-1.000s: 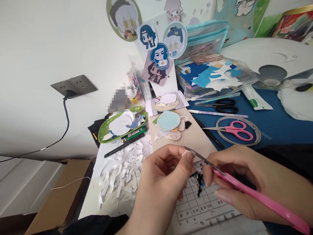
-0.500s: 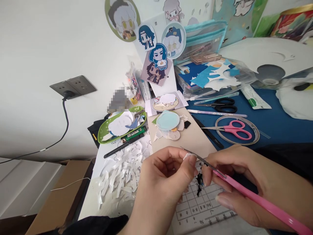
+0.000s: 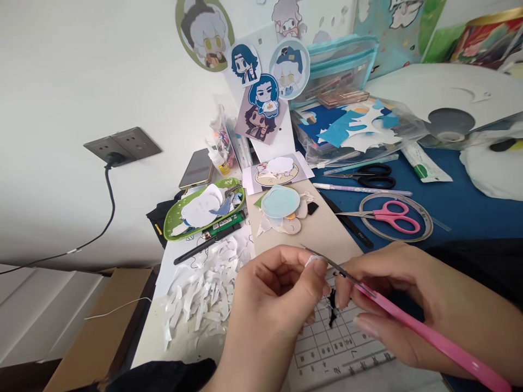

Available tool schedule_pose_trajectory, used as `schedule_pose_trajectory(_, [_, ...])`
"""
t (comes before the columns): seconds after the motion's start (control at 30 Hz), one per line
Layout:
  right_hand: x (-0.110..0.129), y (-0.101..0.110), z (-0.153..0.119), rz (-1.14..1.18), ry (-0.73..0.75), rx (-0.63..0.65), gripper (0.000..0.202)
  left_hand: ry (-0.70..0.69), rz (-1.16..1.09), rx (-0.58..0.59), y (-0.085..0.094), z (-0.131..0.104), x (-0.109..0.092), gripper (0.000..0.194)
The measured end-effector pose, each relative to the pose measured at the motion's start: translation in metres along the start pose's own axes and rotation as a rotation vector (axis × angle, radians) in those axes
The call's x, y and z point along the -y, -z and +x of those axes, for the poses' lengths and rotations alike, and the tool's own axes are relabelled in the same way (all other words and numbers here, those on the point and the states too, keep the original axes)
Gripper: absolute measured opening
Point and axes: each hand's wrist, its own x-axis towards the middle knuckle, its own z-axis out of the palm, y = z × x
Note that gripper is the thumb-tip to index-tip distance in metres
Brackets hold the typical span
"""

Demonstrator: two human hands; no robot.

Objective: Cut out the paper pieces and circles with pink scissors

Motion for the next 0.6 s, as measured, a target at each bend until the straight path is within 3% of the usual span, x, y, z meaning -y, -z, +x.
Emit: schedule_pose_trajectory(0.6, [-0.0037, -0.0001, -0.0002, -0.144, 0.062, -0.054, 0.021, 0.007, 0.019, -0.007, -0.0008, 0.0001, -0.0021, 0.021])
